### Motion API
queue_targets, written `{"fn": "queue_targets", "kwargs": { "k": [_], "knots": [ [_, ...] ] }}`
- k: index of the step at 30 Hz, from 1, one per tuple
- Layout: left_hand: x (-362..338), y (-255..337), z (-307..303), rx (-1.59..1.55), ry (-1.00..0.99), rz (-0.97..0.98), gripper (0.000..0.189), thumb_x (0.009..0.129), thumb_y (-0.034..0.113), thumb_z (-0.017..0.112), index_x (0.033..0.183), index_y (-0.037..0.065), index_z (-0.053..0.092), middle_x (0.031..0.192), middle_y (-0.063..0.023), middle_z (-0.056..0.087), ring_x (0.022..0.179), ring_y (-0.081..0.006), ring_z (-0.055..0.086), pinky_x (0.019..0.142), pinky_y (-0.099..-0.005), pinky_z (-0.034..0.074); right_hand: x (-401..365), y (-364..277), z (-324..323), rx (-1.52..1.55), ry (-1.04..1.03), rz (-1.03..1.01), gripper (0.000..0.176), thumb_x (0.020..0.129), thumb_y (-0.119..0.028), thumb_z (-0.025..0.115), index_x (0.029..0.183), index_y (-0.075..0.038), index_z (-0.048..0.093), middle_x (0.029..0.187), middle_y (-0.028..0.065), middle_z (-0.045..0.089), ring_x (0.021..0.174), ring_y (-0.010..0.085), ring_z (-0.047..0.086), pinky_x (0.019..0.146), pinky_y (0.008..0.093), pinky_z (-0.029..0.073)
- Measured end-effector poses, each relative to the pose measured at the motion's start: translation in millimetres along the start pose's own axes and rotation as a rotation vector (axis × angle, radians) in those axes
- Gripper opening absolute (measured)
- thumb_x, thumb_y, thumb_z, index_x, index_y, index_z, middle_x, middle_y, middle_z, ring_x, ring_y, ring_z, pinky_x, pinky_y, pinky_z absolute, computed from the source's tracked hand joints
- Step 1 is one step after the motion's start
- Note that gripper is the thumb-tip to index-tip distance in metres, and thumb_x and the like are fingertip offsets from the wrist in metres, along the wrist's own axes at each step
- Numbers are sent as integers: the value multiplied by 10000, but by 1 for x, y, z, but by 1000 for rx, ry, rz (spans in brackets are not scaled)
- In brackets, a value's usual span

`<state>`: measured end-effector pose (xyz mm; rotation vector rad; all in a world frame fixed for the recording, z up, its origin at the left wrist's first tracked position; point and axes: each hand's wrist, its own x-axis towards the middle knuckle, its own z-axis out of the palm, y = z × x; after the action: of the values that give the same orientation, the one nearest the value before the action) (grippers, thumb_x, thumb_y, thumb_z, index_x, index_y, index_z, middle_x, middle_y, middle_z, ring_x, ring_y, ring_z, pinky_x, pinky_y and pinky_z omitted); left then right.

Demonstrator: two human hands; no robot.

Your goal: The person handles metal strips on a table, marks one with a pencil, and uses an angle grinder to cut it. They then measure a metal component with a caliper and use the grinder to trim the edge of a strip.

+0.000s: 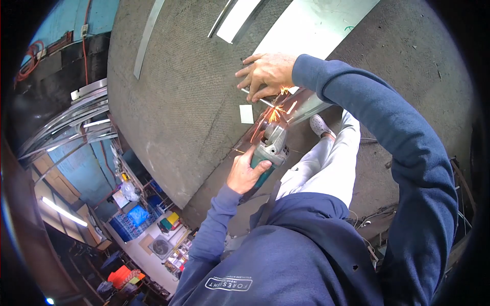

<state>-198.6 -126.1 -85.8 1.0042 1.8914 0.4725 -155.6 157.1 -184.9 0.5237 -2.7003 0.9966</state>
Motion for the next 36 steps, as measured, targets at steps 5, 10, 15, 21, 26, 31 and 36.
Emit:
{"fn": "queue_targets", "kwargs": {
  "k": [5, 10, 15, 21, 26, 31, 36],
  "knots": [
    [0, -3, -1, 19, -10, -26, 716, 866, 629, 615, 1147, -29, 579, 902, -224, 685, 850, -375, 693, 767, -415, 504, -1, -2, -1, 28, 34, 9, 229, 915, -406, 609, 982, -266, 777, 1309, 9, 633, 1349, 245, 463, 1166, 480, 294],
    [0, 0, 1, 18, 30, 23, 698, 861, 614, 634, 1111, -35, 581, 841, -217, 672, 801, -370, 686, 732, -411, 503, 1, 1, 2, 7, 3, 33, 264, 928, -438, 574, 1037, -293, 767, 1333, -10, 618, 1356, 242, 457, 1166, 487, 278],
    [2, -3, 3, 17, 17, 15, 697, 860, 612, 636, 1130, -28, 579, 833, -222, 673, 796, -390, 686, 710, -415, 506, 0, 0, 1, 46, 33, -1, 239, 921, -402, 614, 974, -238, 780, 1300, 12, 639, 1355, 245, 454, 1162, 489, 287],
    [4, -3, 7, 18, 39, 38, 710, 859, 616, 633, 1169, -20, 574, 894, -242, 683, 877, -413, 686, 744, -416, 512, 1, -1, 0, 36, 4, 8, 233, 921, -394, 615, 968, -237, 780, 1296, 11, 642, 1358, 248, 450, 1162, 489, 286],
    [3, -10, 9, 28, 34, 26, 723, 857, 630, 626, 1169, -20, 575, 924, -248, 684, 910, -417, 683, 764, -413, 513, 1, -2, 2, 62, 28, 9, 229, 926, -388, 612, 971, -240, 780, 1301, 25, 638, 1362, 246, 446, 1170, 489, 274],
    [-5, -6, 5, 11, 48, 0, 718, 859, 638, 618, 1132, -26, 595, 922, -236, 694, 910, -385, 696, 766, -411, 514, -1, -2, -1, 73, 16, 36, 229, 928, -392, 612, 971, -243, 780, 1304, 20, 636, 1363, 242, 445, 1172, 485, 275],
    [-4, -6, 2, 36, 30, -6, 720, 858, 629, 630, 1142, -32, 590, 920, -231, 701, 908, -365, 705, 768, -403, 519, 1, -4, 0, 69, 26, 31, 237, 933, -397, 605, 965, -242, 780, 1304, 12, 636, 1361, 235, 449, 1171, 480, 279]
  ]
}}
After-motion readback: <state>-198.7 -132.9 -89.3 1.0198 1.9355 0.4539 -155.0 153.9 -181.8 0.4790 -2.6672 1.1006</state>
